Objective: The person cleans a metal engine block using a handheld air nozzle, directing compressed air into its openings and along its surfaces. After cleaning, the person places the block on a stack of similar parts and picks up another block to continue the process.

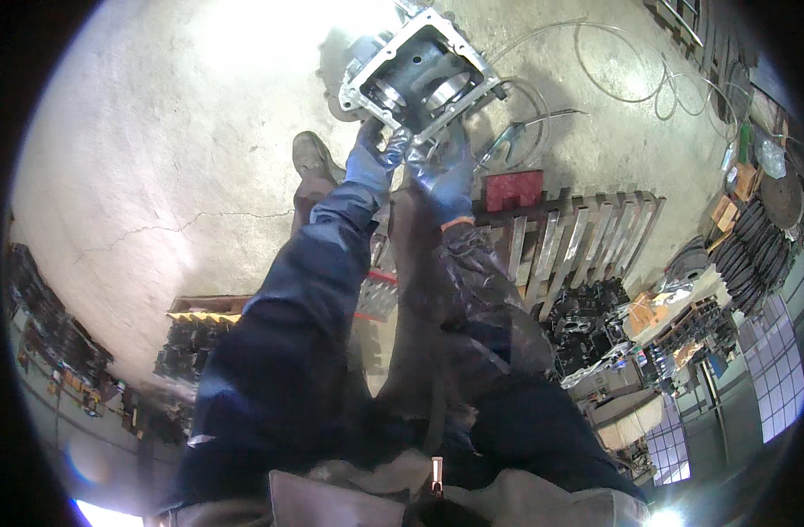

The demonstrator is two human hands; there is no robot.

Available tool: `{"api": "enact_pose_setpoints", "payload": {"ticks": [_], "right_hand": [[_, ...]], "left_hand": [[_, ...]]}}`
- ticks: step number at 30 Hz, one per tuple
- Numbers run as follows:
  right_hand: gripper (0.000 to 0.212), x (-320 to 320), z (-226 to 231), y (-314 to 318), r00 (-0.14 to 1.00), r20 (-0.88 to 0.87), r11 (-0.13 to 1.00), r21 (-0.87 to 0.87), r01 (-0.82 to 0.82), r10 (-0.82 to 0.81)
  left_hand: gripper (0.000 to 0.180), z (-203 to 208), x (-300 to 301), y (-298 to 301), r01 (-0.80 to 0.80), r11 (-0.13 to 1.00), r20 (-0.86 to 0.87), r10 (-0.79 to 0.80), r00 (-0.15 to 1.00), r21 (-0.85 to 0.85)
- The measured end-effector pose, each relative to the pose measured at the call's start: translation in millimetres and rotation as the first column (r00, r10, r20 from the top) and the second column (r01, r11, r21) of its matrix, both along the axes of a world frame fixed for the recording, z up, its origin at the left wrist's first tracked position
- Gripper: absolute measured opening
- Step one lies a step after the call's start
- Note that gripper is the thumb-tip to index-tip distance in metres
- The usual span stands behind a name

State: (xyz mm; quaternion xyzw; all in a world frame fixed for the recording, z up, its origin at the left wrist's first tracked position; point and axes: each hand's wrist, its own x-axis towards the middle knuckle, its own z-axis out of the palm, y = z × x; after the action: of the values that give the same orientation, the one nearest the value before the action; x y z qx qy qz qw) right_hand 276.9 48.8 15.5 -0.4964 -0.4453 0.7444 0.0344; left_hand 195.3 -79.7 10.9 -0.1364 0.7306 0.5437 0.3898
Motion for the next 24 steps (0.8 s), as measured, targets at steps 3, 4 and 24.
{"api": "enact_pose_setpoints", "payload": {"ticks": [3, 4, 24], "right_hand": [[0.056, 11, 14, 20, 0.863, 0.365, 0.694, 0.518, -0.5, 0.349], [0.049, 10, 18, 37, 0.913, 0.331, 0.793, 0.478, -0.379, 0.237], [0.029, -55, -51, 158, 0.983, 0.153, 0.975, -0.18, 0.128, -0.1]], "left_hand": [[0.07, 8, -17, -8, 0.341, 0.894, -0.192, -0.403, 0.895, -0.289], [0.065, 13, -30, -17, 0.484, 0.756, -0.19, -0.605, 0.773, -0.44], [0.043, 4, -66, 189, -0.222, 0.971, -0.124, 0.232, 0.965, 0.09]]}}
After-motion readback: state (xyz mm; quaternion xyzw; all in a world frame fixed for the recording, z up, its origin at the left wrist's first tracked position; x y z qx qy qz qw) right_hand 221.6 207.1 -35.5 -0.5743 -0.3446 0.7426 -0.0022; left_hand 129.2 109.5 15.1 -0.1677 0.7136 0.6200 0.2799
